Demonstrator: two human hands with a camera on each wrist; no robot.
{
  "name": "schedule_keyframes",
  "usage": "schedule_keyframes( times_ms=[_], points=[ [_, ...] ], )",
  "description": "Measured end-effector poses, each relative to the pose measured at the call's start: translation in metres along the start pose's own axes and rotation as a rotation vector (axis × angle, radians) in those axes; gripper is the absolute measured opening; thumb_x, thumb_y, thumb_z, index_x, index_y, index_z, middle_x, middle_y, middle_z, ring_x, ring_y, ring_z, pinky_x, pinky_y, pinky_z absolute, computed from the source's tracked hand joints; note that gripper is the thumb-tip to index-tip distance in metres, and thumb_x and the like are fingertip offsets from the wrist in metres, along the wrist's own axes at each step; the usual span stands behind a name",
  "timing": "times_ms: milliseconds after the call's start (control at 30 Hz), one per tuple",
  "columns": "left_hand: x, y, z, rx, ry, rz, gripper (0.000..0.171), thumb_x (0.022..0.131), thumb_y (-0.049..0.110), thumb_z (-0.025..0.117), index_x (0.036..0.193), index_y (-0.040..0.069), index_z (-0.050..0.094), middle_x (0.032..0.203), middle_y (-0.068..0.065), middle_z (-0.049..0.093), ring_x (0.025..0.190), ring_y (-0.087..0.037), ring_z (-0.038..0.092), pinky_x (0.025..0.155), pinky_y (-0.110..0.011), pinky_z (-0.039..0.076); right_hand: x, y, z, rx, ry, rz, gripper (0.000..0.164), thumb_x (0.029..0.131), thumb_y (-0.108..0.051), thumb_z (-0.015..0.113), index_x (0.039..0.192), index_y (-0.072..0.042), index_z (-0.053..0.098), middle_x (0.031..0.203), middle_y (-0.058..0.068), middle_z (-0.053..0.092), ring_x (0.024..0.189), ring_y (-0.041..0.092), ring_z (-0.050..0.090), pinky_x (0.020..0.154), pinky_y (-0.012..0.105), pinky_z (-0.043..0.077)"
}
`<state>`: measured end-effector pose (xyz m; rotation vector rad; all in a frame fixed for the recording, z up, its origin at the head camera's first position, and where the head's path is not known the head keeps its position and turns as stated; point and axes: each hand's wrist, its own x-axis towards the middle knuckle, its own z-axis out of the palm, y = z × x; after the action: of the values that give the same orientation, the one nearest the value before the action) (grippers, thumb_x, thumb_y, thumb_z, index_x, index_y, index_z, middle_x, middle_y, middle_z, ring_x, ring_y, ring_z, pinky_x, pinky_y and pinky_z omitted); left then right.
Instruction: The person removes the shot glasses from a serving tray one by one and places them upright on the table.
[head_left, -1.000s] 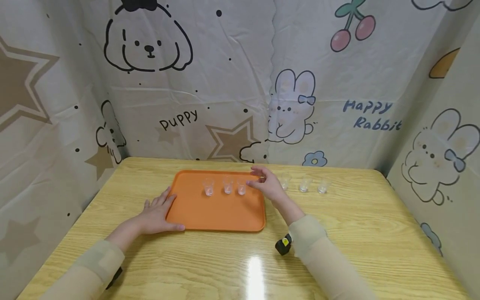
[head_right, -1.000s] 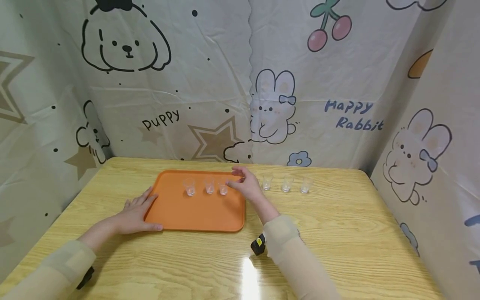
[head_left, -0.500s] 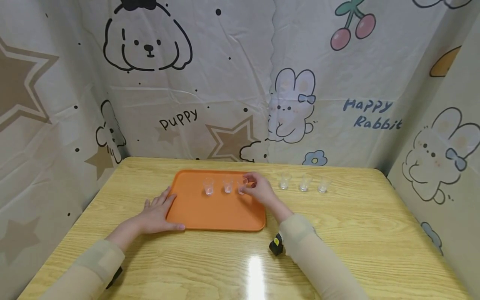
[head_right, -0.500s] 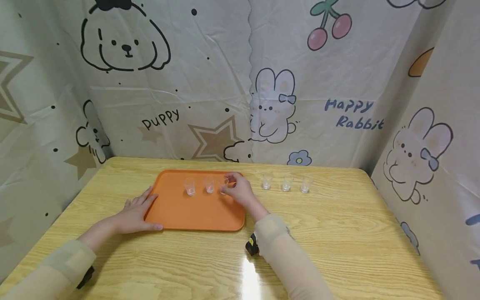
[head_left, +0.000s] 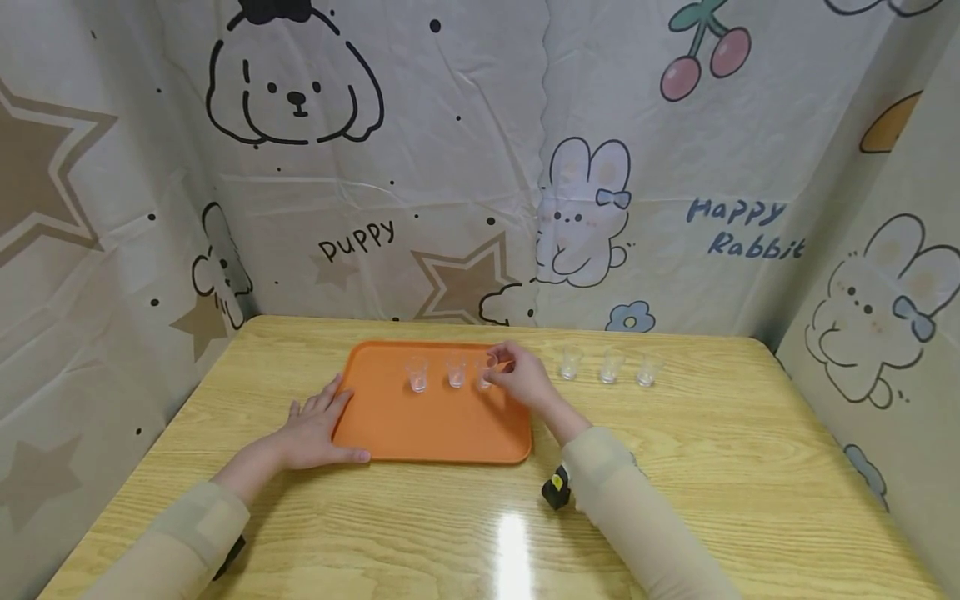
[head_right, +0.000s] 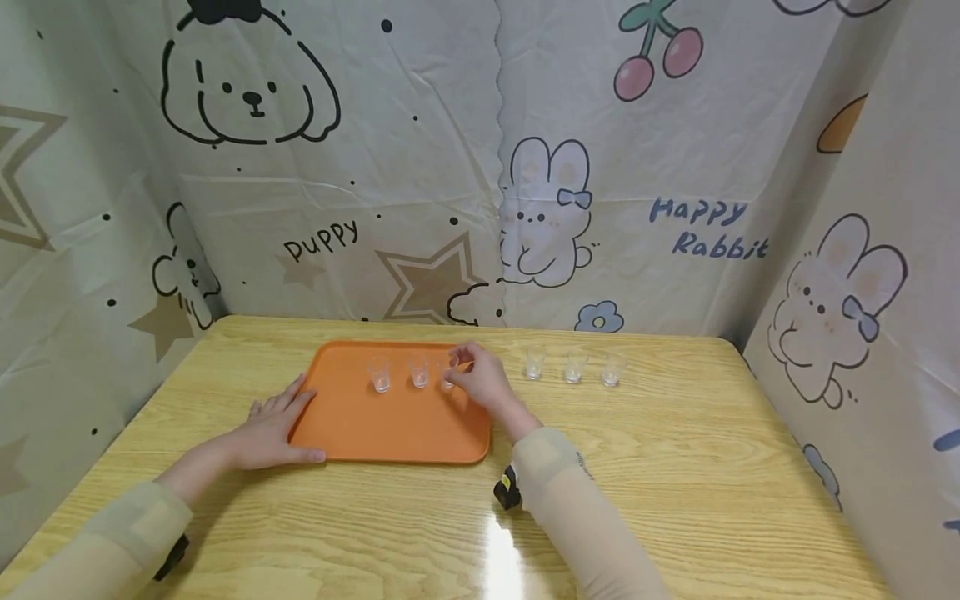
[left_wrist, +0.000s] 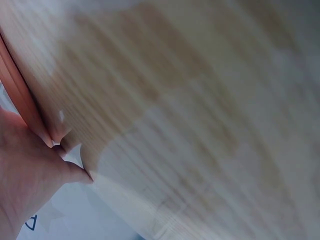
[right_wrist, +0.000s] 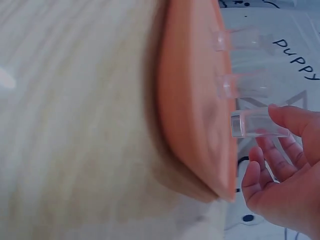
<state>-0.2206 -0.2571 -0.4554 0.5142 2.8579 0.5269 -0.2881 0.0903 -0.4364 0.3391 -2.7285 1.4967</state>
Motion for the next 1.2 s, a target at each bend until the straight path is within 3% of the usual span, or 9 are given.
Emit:
schedule_keyframes(
  times_ms=[267,667,967,1200],
  points=[
    [-0.001,0.001,-0.001,0.002,0.002,0.000,0.116,0.071,0.070,0.065,0.149,-0.002,0.018,0.156,-0.023,-0.001,0.138,-0.051,0.011,0.099,-0.075,0.004,0.000,-0.013,-0.028,-0.003,-0.033,-0.010,0.033,0.083,-0.013,0.073,0.113,-0.005,0.062,0.102,0.009,0.067,0.092,0.022,0.059,0.084,0.034,0.048],
    [-0.001,0.001,0.000,-0.008,-0.004,-0.002,0.117,0.070,0.071,0.065,0.149,-0.002,0.018,0.156,-0.023,-0.001,0.137,-0.051,0.011,0.099,-0.075,0.003,-0.016,-0.022,-0.077,0.016,-0.054,0.002,0.037,0.085,-0.019,0.072,0.119,-0.010,0.060,0.110,0.009,0.066,0.092,0.023,0.056,0.072,0.029,0.047],
    [0.000,0.001,0.000,-0.007,0.002,-0.001,0.116,0.071,0.070,0.065,0.149,-0.003,0.019,0.156,-0.023,-0.001,0.137,-0.051,0.012,0.099,-0.075,0.004,-0.031,-0.007,-0.105,-0.059,-0.034,0.024,0.041,0.086,-0.019,0.070,0.123,-0.004,0.056,0.111,0.012,0.064,0.093,0.022,0.055,0.072,0.027,0.047],
    [0.001,0.002,0.000,0.002,0.005,0.004,0.116,0.071,0.070,0.065,0.149,-0.003,0.019,0.156,-0.023,0.000,0.137,-0.051,0.013,0.098,-0.075,0.004,-0.044,0.013,-0.116,-0.077,-0.023,0.036,0.038,0.086,-0.014,0.069,0.119,-0.002,0.057,0.109,0.013,0.064,0.091,0.022,0.054,0.078,0.029,0.047]
  ],
)
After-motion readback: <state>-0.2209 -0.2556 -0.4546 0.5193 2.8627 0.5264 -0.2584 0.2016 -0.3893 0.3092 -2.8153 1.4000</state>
